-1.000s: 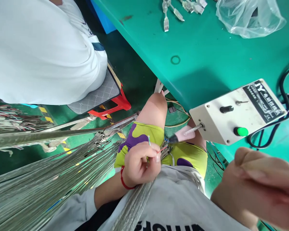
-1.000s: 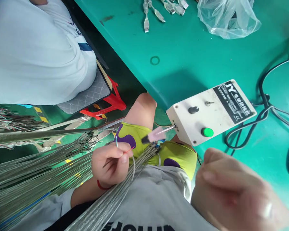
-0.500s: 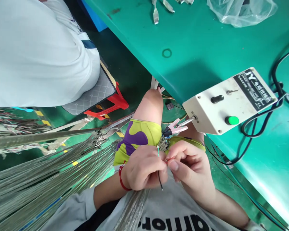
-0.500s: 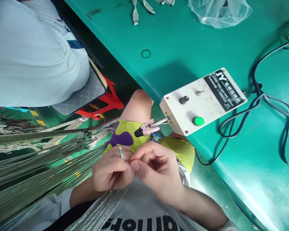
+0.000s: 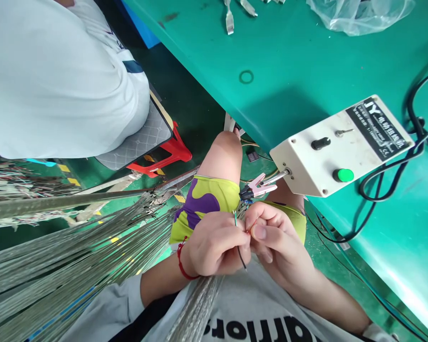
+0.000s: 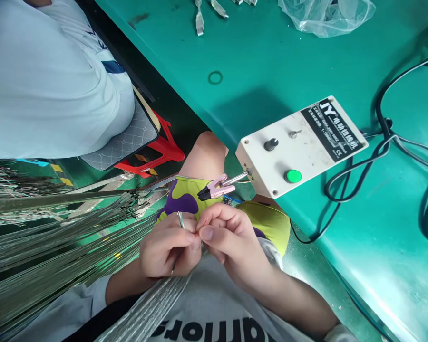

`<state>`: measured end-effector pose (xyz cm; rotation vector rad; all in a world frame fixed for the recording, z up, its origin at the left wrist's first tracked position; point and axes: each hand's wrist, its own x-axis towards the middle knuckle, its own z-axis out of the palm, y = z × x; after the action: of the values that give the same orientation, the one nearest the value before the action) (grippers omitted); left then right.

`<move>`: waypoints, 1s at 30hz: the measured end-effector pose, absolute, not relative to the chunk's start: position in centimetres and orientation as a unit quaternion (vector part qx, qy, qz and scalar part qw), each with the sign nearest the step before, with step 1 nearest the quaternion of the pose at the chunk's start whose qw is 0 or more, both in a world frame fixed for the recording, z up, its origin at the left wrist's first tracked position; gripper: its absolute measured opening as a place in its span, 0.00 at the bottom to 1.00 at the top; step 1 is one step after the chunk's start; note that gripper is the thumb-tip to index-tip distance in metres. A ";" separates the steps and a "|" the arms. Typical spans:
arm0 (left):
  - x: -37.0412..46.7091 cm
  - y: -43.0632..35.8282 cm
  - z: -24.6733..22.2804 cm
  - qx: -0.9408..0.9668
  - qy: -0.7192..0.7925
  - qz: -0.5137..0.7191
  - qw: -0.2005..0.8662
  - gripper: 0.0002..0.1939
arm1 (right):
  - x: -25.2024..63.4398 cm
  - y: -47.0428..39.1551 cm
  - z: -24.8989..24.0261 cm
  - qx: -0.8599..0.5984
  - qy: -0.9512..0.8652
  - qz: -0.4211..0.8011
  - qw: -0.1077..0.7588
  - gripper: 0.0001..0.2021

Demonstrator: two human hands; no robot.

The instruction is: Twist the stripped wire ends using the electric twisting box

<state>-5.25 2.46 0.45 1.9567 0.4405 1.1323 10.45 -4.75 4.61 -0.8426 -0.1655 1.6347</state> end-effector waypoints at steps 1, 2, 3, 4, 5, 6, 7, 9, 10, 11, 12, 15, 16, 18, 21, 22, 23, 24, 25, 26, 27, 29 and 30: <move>-5.2 2.5 0.5 0.786 0.173 0.441 0.396 0.06 | 10.5 -4.7 4.6 -0.367 -0.072 0.704 0.604 0.06; -5.2 2.6 0.5 0.795 0.173 0.437 0.383 0.06 | 10.4 -4.7 4.5 -0.370 -0.073 0.701 0.605 0.07; -5.2 2.6 0.5 0.798 0.175 0.437 0.376 0.06 | 10.4 -4.7 4.5 -0.371 -0.073 0.699 0.606 0.07; -5.1 2.6 0.5 0.797 0.180 0.438 0.375 0.07 | 10.4 -4.6 4.5 -0.373 -0.072 0.698 0.607 0.07; -5.1 2.6 0.6 0.796 0.185 0.437 0.374 0.08 | 10.4 -4.6 4.5 -0.374 -0.072 0.696 0.609 0.07; -5.0 2.7 0.6 0.796 0.189 0.436 0.375 0.09 | 10.4 -4.5 4.5 -0.375 -0.072 0.694 0.610 0.08; -4.8 2.7 0.6 0.794 0.191 0.437 0.376 0.10 | 10.4 -4.5 4.5 -0.378 -0.073 0.692 0.611 0.08; -4.6 2.7 0.6 0.787 0.190 0.446 0.383 0.10 | 10.4 -4.4 4.5 -0.384 -0.079 0.686 0.613 0.08; -4.5 2.8 0.5 0.781 0.188 0.454 0.385 0.09 | 10.4 -4.4 4.6 -0.387 -0.085 0.682 0.615 0.08; -4.4 2.8 0.5 0.776 0.186 0.462 0.387 0.08 | 10.4 -4.4 4.6 -0.389 -0.091 0.678 0.616 0.09; -4.3 2.8 0.5 0.773 0.184 0.467 0.388 0.08 | 10.4 -4.4 4.7 -0.392 -0.097 0.675 0.618 0.09; -4.5 2.6 0.5 0.772 0.190 0.468 0.385 0.08 | 10.2 -4.5 4.4 -0.400 -0.124 0.664 0.619 0.09; -4.7 2.5 0.5 0.772 0.196 0.467 0.384 0.08 | 10.2 -4.7 4.1 -0.407 -0.141 0.655 0.621 0.10; -5.0 2.4 0.4 0.768 0.209 0.469 0.383 0.08 | 10.2 -5.0 3.1 -0.438 -0.217 0.613 0.621 0.12; -5.3 2.9 -0.4 0.741 0.229 0.484 0.406 0.06 | 10.6 -5.7 0.7 -0.481 -0.357 0.537 0.594 0.18; -5.3 3.3 -0.8 0.720 0.247 0.493 0.422 0.04 | 10.8 -5.8 -0.1 -0.483 -0.396 0.525 0.579 0.16; -5.2 3.9 -1.3 0.692 0.274 0.501 0.442 0.02 | 11.0 -6.0 -0.9 -0.478 -0.427 0.521 0.563 0.13; -5.2 4.7 -1.9 0.654 0.308 0.509 0.467 0.01 | 11.2 -6.1 -1.6 -0.468 -0.456 0.522 0.548 0.10; -5.1 5.5 -2.5 0.615 0.344 0.504 0.499 0.03 | 11.3 -6.3 -2.2 -0.456 -0.487 0.523 0.531 0.07; -5.0 6.4 -3.2 0.574 0.381 0.502 0.523 0.07 | 11.4 -6.5 -2.7 -0.444 -0.514 0.524 0.514 0.06; -5.1 7.4 -3.9 0.537 0.409 0.499 0.543 0.12 | 11.3 -6.7 -3.1 -0.434 -0.539 0.525 0.496 0.07; -5.2 9.1 -5.4 0.463 0.452 0.486 0.587 0.21 | 11.0 -7.1 -3.8 -0.426 -0.582 0.514 0.464 0.12; -5.3 9.8 -6.1 0.416 0.472 0.482 0.610 0.25 | 10.8 -7.3 -4.0 -0.428 -0.600 0.503 0.451 0.14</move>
<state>-5.33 9.75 -6.11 0.9603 1.0895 1.1122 10.80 -7.28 -3.98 -1.0566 -1.4836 1.2436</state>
